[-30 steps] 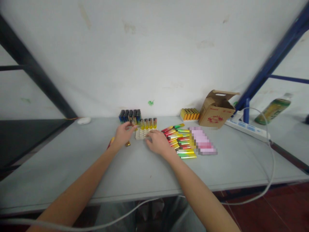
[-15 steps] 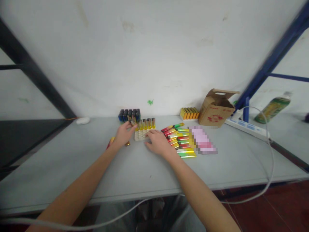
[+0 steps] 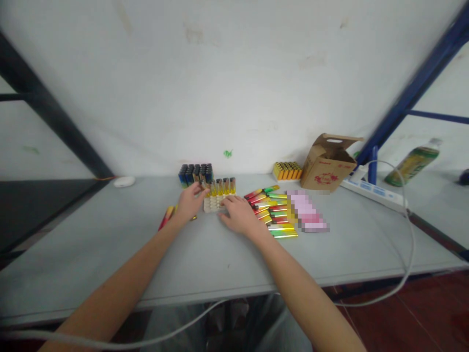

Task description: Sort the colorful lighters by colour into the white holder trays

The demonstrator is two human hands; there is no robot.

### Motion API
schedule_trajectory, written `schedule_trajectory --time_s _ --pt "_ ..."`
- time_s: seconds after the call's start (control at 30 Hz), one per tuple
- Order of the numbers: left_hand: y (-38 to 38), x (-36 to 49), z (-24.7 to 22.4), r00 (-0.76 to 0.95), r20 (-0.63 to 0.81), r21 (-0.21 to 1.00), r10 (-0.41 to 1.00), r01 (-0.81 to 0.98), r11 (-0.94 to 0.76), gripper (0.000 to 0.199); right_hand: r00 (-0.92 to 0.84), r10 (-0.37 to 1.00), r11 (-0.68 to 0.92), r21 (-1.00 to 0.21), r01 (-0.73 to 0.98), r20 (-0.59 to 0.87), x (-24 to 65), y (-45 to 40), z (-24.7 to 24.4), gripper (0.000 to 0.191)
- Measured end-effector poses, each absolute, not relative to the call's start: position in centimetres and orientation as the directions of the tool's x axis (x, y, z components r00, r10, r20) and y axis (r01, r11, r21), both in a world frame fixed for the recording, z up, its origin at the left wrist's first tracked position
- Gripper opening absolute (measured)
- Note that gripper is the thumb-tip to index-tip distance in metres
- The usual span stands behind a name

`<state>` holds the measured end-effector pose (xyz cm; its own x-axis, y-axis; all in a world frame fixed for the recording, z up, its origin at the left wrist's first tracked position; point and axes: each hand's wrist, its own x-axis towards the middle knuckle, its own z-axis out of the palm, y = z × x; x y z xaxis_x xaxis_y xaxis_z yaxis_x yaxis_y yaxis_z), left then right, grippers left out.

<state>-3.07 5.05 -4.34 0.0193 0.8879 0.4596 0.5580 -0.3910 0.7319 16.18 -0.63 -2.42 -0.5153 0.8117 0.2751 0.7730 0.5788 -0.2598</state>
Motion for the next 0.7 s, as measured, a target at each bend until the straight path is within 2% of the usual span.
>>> schedule_trajectory --time_s 0.17,0.3,0.47,0.6,0.7 --pt "5.5 -3.3 -4.8 0.046 0.419 0.736 0.907 0.567 -0.369 0.009 -0.515 0.813 0.577 -0.251 0.777 0.273 16.2 -0.7 -2.4 0.029" --pt "5.8 -3.4 -5.2 0.054 0.429 0.679 0.902 0.64 -0.361 0.011 -0.52 0.811 0.579 -0.245 0.777 0.268 16.2 -0.7 -2.3 0.03" --pt "5.1 -3.4 -4.8 0.041 0.543 0.606 0.838 0.672 -0.426 0.038 -0.516 0.815 0.574 -0.247 0.781 0.263 16.2 -0.7 -2.4 0.032" --pt "4.1 -3.5 -3.9 0.064 0.691 0.448 0.72 0.744 -0.496 0.035 -0.519 0.815 0.575 -0.251 0.779 0.259 16.2 -0.7 -2.5 0.032" --pt "3.7 -3.6 -3.7 0.123 0.732 0.331 0.67 0.795 -0.508 0.031 -0.52 0.815 0.574 -0.24 0.783 0.255 16.2 -0.6 -2.6 0.033"
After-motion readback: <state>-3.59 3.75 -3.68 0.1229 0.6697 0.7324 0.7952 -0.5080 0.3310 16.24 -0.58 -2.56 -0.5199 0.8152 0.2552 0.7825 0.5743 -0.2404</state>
